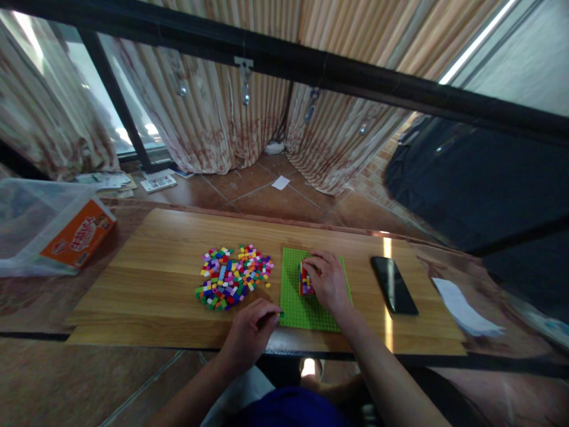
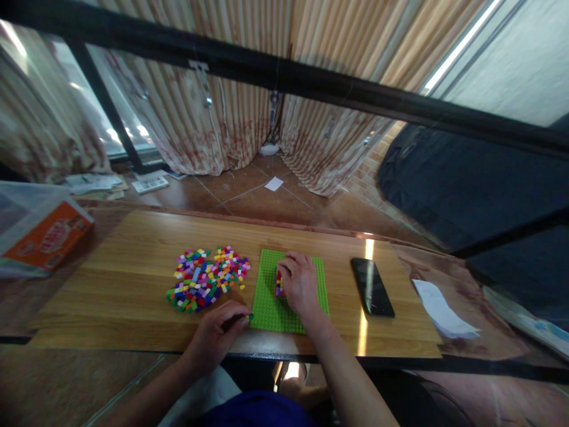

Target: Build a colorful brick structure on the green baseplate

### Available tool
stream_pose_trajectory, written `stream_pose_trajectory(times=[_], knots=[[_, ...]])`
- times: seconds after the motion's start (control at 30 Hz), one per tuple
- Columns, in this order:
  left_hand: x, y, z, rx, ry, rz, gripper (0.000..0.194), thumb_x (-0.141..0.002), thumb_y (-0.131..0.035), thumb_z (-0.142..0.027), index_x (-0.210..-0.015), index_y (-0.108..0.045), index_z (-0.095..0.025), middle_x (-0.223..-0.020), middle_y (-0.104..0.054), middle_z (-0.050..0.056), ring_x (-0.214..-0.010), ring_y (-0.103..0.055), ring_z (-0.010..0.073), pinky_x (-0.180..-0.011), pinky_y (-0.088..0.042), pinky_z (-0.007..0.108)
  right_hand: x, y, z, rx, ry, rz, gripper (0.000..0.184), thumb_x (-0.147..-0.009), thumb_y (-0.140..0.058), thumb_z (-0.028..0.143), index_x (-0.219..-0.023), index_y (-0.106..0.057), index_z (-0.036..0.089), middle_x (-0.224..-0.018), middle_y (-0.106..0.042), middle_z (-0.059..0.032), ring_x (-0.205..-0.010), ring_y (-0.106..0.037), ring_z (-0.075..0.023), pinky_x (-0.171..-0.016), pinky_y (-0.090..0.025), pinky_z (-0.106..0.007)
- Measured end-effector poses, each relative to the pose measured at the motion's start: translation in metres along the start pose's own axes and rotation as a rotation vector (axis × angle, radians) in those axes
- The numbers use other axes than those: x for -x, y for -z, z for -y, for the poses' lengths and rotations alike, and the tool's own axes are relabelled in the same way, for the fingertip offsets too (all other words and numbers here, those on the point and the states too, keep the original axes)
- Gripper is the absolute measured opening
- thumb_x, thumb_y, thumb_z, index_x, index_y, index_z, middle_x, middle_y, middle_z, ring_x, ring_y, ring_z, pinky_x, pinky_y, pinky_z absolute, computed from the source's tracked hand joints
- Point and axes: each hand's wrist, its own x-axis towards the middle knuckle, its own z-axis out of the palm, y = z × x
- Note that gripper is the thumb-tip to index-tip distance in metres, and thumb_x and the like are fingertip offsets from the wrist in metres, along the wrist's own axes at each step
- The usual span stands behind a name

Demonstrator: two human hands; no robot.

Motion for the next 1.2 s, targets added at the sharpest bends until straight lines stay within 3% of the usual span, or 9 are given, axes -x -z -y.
stream_pose_trajectory(times=[0.47, 1.0, 1.2], knots=[[0.002, 0.0, 0.001, 0.008, -0.003, 0.016, 0.015, -0.09, -0.052, -0.024, -0.093, -0.067, -0.02, -0.087, -0.066, 0.005, -0.083, -0.062, 0.0165, -0.075, -0.049, 0.027, 0.001, -0.007, 0.002, -0.114, -0.094, -0.121, 0.016, -0.083, -0.06, 0.028, -0.074, -0.072, 0.023, -0.093, -0.067, -0.0052, -0.088, -0.059, -0.0206, -0.084, -0.044, -0.038], [0.001, 0.0, 0.001, -0.001, -0.011, -0.011, 0.015, -0.088, -0.055, -0.025, -0.092, -0.068, -0.019, -0.087, -0.069, 0.005, -0.083, -0.064, 0.0172, -0.076, -0.05, 0.029, 0.004, -0.012, 0.004, -0.01, -0.042, -0.091, 0.021, -0.088, -0.054, 0.024, -0.077, -0.072, 0.023, -0.09, -0.068, -0.006, -0.09, -0.057, -0.0214, -0.085, -0.043, -0.039], [0.001, -0.001, 0.006, 0.007, -0.016, -0.041, 0.016, -0.087, -0.054, -0.024, -0.095, -0.068, -0.019, -0.089, -0.069, 0.005, -0.084, -0.064, 0.0165, -0.077, -0.051, 0.029, 0.01, 0.002, 0.007, -0.091, -0.017, -0.152, 0.02, -0.088, -0.054, 0.028, -0.094, -0.072, 0.024, -0.1, -0.068, -0.0074, -0.096, -0.059, -0.0223, -0.088, -0.046, -0.04]])
